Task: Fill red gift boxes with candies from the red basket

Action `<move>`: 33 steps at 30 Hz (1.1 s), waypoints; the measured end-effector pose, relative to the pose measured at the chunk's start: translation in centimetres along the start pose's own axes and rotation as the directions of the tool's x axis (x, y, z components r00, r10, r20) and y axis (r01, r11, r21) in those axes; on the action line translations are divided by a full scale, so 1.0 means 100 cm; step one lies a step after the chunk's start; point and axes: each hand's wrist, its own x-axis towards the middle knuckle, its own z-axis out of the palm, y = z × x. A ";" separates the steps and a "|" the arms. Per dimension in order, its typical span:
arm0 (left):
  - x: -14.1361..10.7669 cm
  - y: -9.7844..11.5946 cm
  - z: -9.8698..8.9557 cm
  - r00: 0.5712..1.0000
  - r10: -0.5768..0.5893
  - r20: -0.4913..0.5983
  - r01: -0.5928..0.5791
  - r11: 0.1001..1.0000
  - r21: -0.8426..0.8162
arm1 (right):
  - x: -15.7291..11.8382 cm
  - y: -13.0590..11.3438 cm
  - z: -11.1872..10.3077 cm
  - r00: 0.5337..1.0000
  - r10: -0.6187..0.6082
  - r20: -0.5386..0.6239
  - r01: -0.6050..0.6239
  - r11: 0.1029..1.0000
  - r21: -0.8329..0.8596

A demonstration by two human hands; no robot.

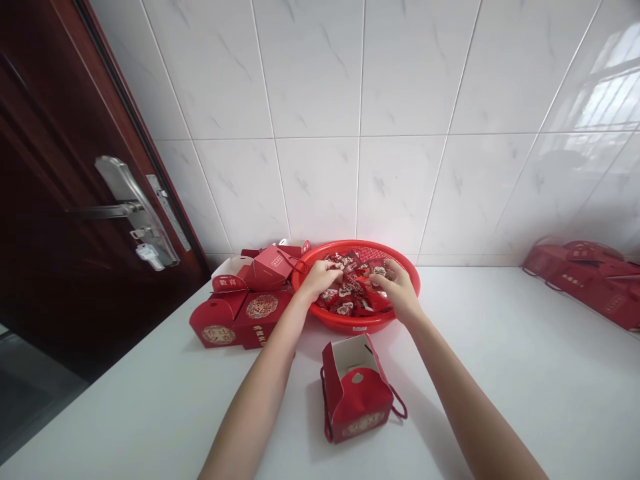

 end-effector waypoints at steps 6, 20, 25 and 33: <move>0.001 0.000 0.000 0.996 -0.083 0.034 0.083 0.996 -0.008 | -0.005 -0.005 -0.001 0.996 -0.006 0.084 0.010 0.999 -0.042; -0.006 0.010 0.000 0.986 -0.142 0.085 0.140 0.990 0.028 | -0.002 0.002 -0.002 0.995 -0.043 0.094 0.059 0.982 -0.178; -0.001 0.003 0.000 0.994 -0.111 0.006 0.109 0.985 0.133 | 0.000 0.007 -0.003 0.994 -0.093 0.049 0.102 0.973 -0.208; 0.019 -0.011 -0.015 0.977 -0.061 -0.206 0.093 0.984 0.150 | 0.003 0.009 -0.002 0.992 -0.129 0.009 0.127 0.965 -0.230</move>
